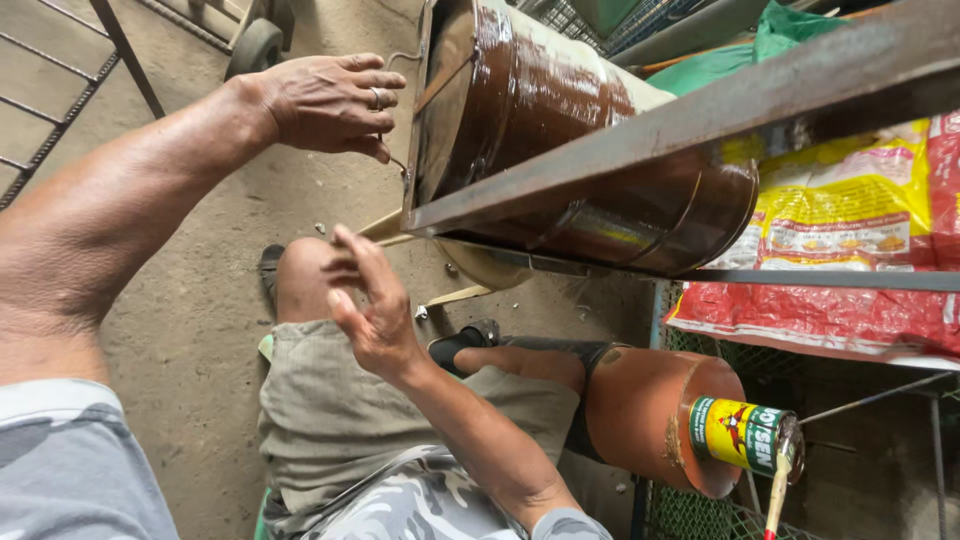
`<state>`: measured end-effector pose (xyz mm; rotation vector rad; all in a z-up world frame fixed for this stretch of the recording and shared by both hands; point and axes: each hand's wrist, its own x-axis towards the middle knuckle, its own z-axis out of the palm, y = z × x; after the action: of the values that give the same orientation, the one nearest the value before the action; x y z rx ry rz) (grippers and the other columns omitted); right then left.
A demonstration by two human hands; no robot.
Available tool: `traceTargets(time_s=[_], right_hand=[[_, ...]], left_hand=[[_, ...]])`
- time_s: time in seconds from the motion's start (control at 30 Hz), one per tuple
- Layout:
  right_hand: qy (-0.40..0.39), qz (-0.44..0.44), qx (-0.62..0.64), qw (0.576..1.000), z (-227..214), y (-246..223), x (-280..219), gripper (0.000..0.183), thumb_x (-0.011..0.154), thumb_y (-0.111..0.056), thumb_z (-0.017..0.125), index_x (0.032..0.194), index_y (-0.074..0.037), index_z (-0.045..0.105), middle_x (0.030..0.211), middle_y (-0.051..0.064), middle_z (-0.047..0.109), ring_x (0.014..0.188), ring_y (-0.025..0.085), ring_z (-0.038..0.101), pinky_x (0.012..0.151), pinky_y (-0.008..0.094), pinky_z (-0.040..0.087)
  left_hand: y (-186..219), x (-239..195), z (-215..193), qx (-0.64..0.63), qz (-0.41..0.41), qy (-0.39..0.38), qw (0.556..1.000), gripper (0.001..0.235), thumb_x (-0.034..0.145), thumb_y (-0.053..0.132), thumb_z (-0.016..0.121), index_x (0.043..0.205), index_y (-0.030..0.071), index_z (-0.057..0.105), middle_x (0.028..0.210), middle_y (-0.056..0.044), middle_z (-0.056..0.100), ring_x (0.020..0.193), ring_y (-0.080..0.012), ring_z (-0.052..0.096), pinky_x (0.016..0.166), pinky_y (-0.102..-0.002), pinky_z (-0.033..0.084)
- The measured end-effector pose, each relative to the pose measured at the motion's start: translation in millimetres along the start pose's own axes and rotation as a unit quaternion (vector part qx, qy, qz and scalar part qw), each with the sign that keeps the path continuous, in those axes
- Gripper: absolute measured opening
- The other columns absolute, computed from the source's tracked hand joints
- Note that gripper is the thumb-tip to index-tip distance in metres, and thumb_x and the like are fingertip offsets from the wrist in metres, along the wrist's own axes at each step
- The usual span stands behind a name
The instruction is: The person sits on a low stool and uses a paintbrush to apply brown paint to the underside and edges of a large metal barrel. They repeatedly dip the brush into a paint can and continue painting different sections of the barrel's lower rim.
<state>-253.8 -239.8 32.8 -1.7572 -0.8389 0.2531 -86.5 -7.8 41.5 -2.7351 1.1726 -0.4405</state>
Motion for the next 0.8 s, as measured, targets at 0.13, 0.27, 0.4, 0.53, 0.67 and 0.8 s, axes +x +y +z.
traceTargets(time_s=[0.13, 0.27, 0.4, 0.53, 0.67, 0.8], right_hand=[[0.065, -0.014, -0.055, 0.996, 13, 3, 48, 0.074, 0.097, -0.002, 0.053, 0.164, 0.003, 0.022, 0.163, 0.025, 0.03, 0.119, 0.027, 0.064, 0.097, 0.035, 0.062], [0.117, 0.015, -0.052, 0.992, 17, 14, 78, 0.081, 0.093, -0.005, 0.052, 0.165, 0.003, 0.016, 0.167, 0.027, 0.021, 0.119, 0.029, 0.064, 0.086, 0.033, 0.063], [0.12, 0.053, -0.088, 0.987, 15, 23, 88, 0.087, 0.089, -0.006, 0.057, 0.164, 0.004, 0.013, 0.165, 0.029, 0.021, 0.117, 0.031, 0.065, 0.084, 0.033, 0.061], [0.123, 0.083, -0.118, 0.982, 16, 32, 92, 0.09, 0.086, -0.008, 0.06, 0.163, 0.004, 0.014, 0.167, 0.03, 0.019, 0.116, 0.034, 0.065, 0.091, 0.036, 0.059], [0.133, 0.026, -0.214, 0.967, 14, 42, 92, 0.099, 0.086, -0.008, 0.069, 0.166, 0.003, 0.011, 0.167, 0.031, 0.018, 0.149, 0.045, 0.039, 0.119, 0.046, 0.044], [0.125, 0.058, -0.175, 0.975, 21, 49, 88, 0.103, 0.084, -0.014, 0.065, 0.165, 0.004, 0.004, 0.169, 0.033, 0.011, 0.153, 0.046, 0.03, 0.121, 0.045, 0.038]], left_hand=[[-11, 4, 12, -0.001, -0.005, -0.065, 0.998, 0.054, 0.095, 0.061, 0.044, 0.11, 0.013, 0.063, 0.145, -0.007, 0.053, 0.151, -0.0234, 0.028, 0.121, -0.04, 0.027], [-25, 3, 22, -0.005, -0.013, -0.053, 0.999, 0.055, 0.092, 0.058, 0.046, 0.124, 0.015, 0.058, 0.149, -0.004, 0.049, 0.151, -0.0228, 0.027, 0.123, -0.037, 0.028], [-31, 6, 26, 0.004, -0.003, -0.072, 0.997, 0.058, 0.092, 0.056, 0.047, 0.133, 0.015, 0.053, 0.155, -0.005, 0.043, 0.149, -0.0222, 0.026, 0.118, -0.038, 0.032], [-33, 6, 27, 0.031, 0.008, -0.079, 0.996, 0.056, 0.09, 0.051, 0.052, 0.132, 0.015, 0.051, 0.149, -0.003, 0.044, 0.15, -0.0203, 0.028, 0.116, -0.034, 0.036], [-33, 7, 25, -0.013, -0.014, -0.069, 0.997, 0.053, 0.089, 0.055, 0.053, 0.123, 0.014, 0.056, 0.154, -0.007, 0.043, 0.144, -0.0184, 0.038, 0.11, -0.032, 0.044], [-26, 1, 21, -0.009, -0.036, -0.108, 0.993, 0.051, 0.091, 0.053, 0.052, 0.125, 0.016, 0.055, 0.148, 0.001, 0.049, 0.146, -0.015, 0.039, 0.107, -0.028, 0.048]])
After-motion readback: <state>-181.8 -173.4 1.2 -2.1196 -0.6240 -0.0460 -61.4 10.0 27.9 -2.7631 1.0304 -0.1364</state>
